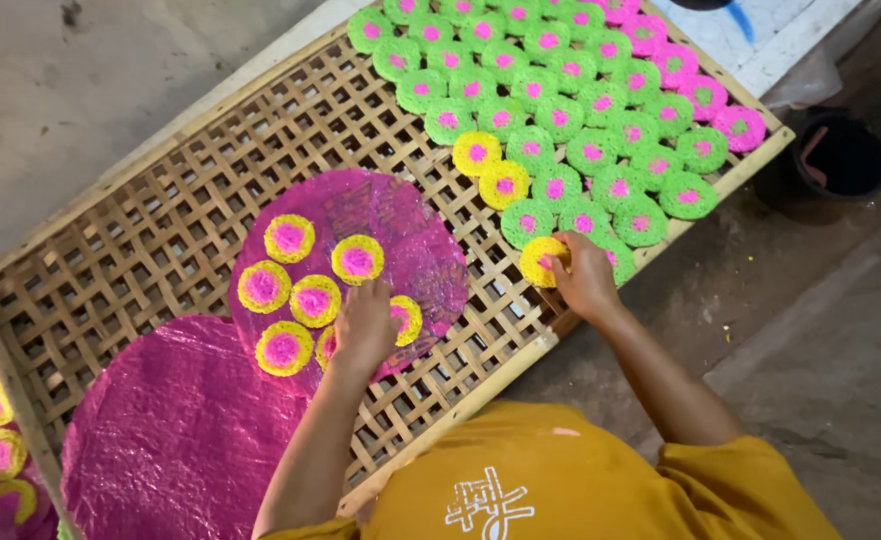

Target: The person by hand places small colorful paper discs onto larger purple circular sheets and onto a bamboo lattice, and later folds some of the finished purple sheets.

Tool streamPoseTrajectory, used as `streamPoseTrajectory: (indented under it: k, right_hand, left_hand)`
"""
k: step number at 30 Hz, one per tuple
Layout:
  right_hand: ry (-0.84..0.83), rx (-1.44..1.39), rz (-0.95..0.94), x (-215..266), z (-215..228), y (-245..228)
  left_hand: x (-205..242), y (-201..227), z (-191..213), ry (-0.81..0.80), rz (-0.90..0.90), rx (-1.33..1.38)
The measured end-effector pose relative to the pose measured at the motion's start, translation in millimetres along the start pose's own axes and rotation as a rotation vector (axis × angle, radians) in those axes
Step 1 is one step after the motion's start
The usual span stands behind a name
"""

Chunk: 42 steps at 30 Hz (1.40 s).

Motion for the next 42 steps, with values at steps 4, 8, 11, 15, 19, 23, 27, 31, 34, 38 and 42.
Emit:
streamPoseTrajectory:
  k: [4,8,11,15,19,23,27,31,34,38,42]
  right_hand:
    - [0.133,0.207,0.212,-4.1,12.6,-21.2]
    - [0.268,0.462,0.333,14.6,19.0,-59.6]
    - [-0.360,-0.796,-0.298,62.3,-62.5,-59.1]
    - [-0.262,-1.546,-0.722,93.0,-89.5,-76.0]
    - [-0.161,-1.112,-0.580,81.9,-57.8,-17.8]
    - [-0.128,-0.879,-0.308,66.5,-17.4,27.4]
    - [-0.081,-0.436,-0.154,59.8,11.8,44.2]
    - [-0.088,-0.140,-0.062,48.7,23.8,21.8]
    - [-0.024,-0.029,0.098,33.8,37.2,-8.5]
    - [0.127,0.495,0.451,26.9,46.8,-56.1]
    - [-0.170,-0.588,0.074,-18.8,-54.9,-43.8]
  left_hand:
    - [-5.7,-8.0,6.4,-0.039,-0.036,0.027]
    - [4.2,-2.6,12.9,-0.196,-0.041,0.181]
    - [27.6,38.3,18.1,-0.295,-0.090,0.392]
    - [70.2,105.4,16.0,-0.413,-0.260,0.439]
    - [25.1,73.9,29.4,-0.262,-0.079,0.612]
    - [-50.2,-12.2,56.5,0.365,0.011,0.280]
    - [-90.2,-57.4,29.9,0.429,-0.006,0.175]
    - [-115.3,-75.5,10.1,0.269,0.032,0.168]
    - [-127.9,-84.3,-0.4,0.062,0.166,0.080]
    - [-111.8,-67.3,20.2,0.113,0.001,0.205]
    - [-82.3,-29.2,18.8,-0.097,0.152,0.699]
Point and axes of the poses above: each hand's wrist, its own x-axis away from the middle knuckle, its own z-axis out of the back of the hand, y = z × x, the point moved 8 cm from there along -x, towards the middle knuckle, and after that the axes turned 14 degrees about z, right-handed, at the moved point
